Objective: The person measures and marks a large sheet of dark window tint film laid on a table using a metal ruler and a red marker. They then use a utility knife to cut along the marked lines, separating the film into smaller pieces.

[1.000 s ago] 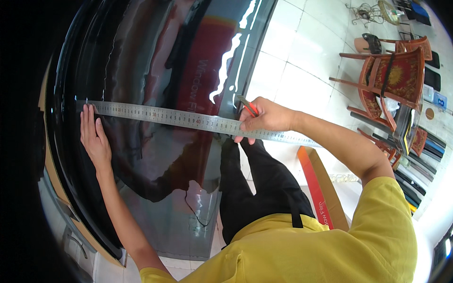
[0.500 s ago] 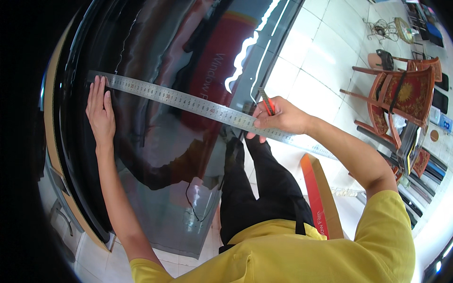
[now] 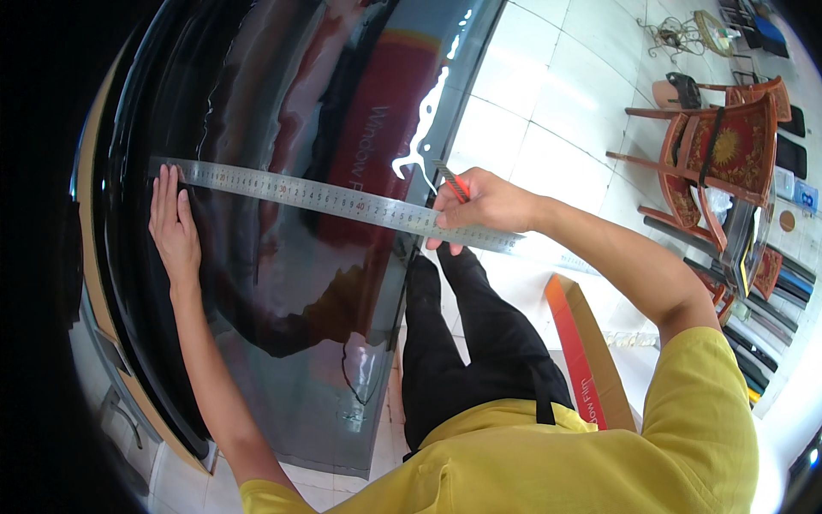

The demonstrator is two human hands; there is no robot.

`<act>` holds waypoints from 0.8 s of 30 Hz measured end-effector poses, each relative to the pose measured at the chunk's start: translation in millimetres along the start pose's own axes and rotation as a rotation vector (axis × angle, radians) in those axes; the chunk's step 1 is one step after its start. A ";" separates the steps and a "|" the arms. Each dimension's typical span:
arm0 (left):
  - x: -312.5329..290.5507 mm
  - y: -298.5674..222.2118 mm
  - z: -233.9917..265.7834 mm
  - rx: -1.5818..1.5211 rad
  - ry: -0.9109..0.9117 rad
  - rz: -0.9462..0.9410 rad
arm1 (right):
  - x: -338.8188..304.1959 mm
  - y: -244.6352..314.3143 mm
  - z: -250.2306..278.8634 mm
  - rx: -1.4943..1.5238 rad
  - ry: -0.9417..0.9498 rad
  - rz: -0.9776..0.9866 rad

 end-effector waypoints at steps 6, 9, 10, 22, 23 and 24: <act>0.5 1.9 -1.7 0.004 -0.007 -0.014 | -0.1 0.3 4.0 -0.008 0.022 0.000; 1.5 3.0 -1.7 -0.005 -0.010 -0.022 | 0.4 0.0 4.9 -0.001 0.030 0.002; 1.2 2.6 -1.5 0.004 -0.005 -0.017 | 0.2 0.0 5.2 0.005 0.038 0.010; 2.9 -2.5 3.0 0.025 0.022 -0.005 | -2.3 4.2 7.0 -0.053 0.055 0.019; 2.9 -2.5 2.9 0.025 0.025 0.002 | -2.2 4.4 7.1 -0.044 0.058 0.020; 2.9 -2.8 2.7 0.017 0.021 -0.008 | -2.0 4.3 7.1 -0.046 0.056 0.023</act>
Point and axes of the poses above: each hand's wrist, its own x-axis towards the middle knuckle, its own z-axis out of the back of the hand, y = z × x, the point moved 1 cm from there along x, towards the middle knuckle, and after that the axes turned 14 degrees about -x, right-handed, at the moved point
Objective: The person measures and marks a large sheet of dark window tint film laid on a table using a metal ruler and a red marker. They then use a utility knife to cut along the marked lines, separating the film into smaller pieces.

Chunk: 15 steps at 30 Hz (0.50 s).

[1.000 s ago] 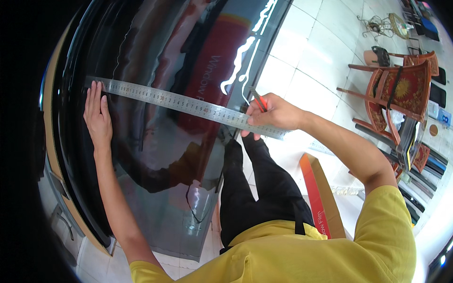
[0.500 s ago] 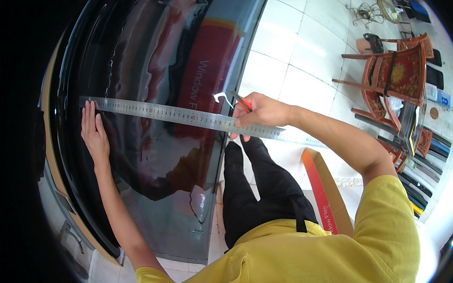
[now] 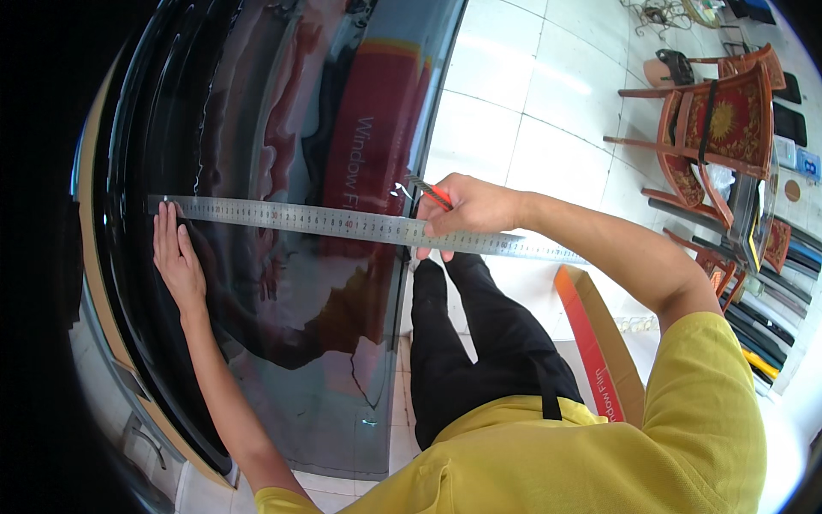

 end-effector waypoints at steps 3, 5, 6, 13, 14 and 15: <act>-0.3 -0.7 -0.2 -0.007 -0.003 0.004 | 0.8 0.2 0.4 -0.011 -0.003 0.001; -0.7 -1.3 0.0 -0.002 0.000 0.019 | 1.1 0.2 0.3 -0.021 -0.005 0.000; -0.1 -1.5 0.1 -0.013 -0.005 0.006 | 1.4 0.3 0.2 -0.020 -0.004 -0.008; 0.0 -3.7 1.2 -0.018 -0.016 0.002 | 1.4 -0.3 -1.3 -0.004 -0.011 0.004; -0.7 -3.9 1.2 -0.026 -0.019 0.010 | 1.7 0.0 -1.1 0.002 -0.012 0.017; -0.9 -3.7 1.3 -0.035 -0.022 0.016 | 2.2 0.0 -1.4 -0.008 -0.010 0.009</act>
Point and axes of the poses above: each hand's wrist, its own x-axis towards the middle knuckle, its own z-axis out of the back of the hand, y = z × x, the point moved 1 cm from there along x, towards the middle knuckle, and after that the axes turned 14 degrees about -x, right-handed, at the moved point
